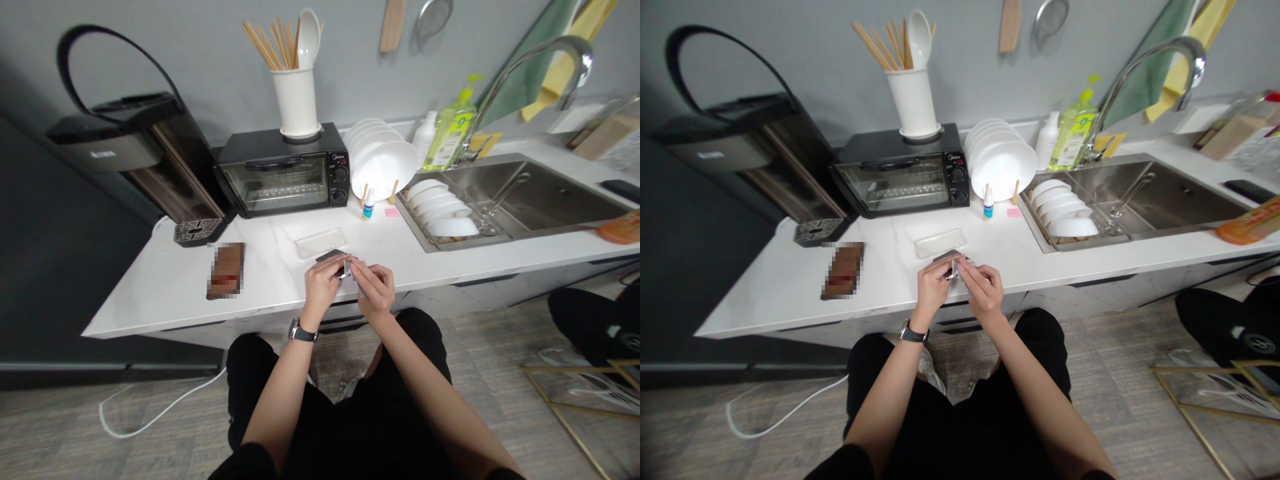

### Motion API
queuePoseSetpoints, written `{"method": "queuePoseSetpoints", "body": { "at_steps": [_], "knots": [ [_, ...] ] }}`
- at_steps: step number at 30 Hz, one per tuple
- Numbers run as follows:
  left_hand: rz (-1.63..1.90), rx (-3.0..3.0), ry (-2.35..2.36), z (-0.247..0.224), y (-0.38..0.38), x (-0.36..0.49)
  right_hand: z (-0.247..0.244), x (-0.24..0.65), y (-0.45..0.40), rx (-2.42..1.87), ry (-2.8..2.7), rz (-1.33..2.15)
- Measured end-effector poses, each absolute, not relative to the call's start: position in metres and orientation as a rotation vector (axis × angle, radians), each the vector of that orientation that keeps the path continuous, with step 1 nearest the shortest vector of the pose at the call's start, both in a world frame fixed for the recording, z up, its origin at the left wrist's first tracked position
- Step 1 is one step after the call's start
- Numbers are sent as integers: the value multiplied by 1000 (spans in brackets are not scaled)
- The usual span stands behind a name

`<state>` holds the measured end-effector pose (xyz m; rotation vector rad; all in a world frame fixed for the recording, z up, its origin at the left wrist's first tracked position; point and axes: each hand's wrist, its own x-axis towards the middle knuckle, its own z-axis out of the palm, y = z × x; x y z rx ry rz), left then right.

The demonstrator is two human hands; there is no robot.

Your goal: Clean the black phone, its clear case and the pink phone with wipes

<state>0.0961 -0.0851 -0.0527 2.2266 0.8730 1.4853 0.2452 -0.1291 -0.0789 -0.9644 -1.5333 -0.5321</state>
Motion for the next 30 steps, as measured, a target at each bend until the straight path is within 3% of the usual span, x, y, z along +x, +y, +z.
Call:
{"method": "queuePoseSetpoints", "body": {
  "at_steps": [30],
  "knots": [
    [1476,2216,896,-54,-85,96,-78,238,-132,-918,-1549,-467]
  ]
}}
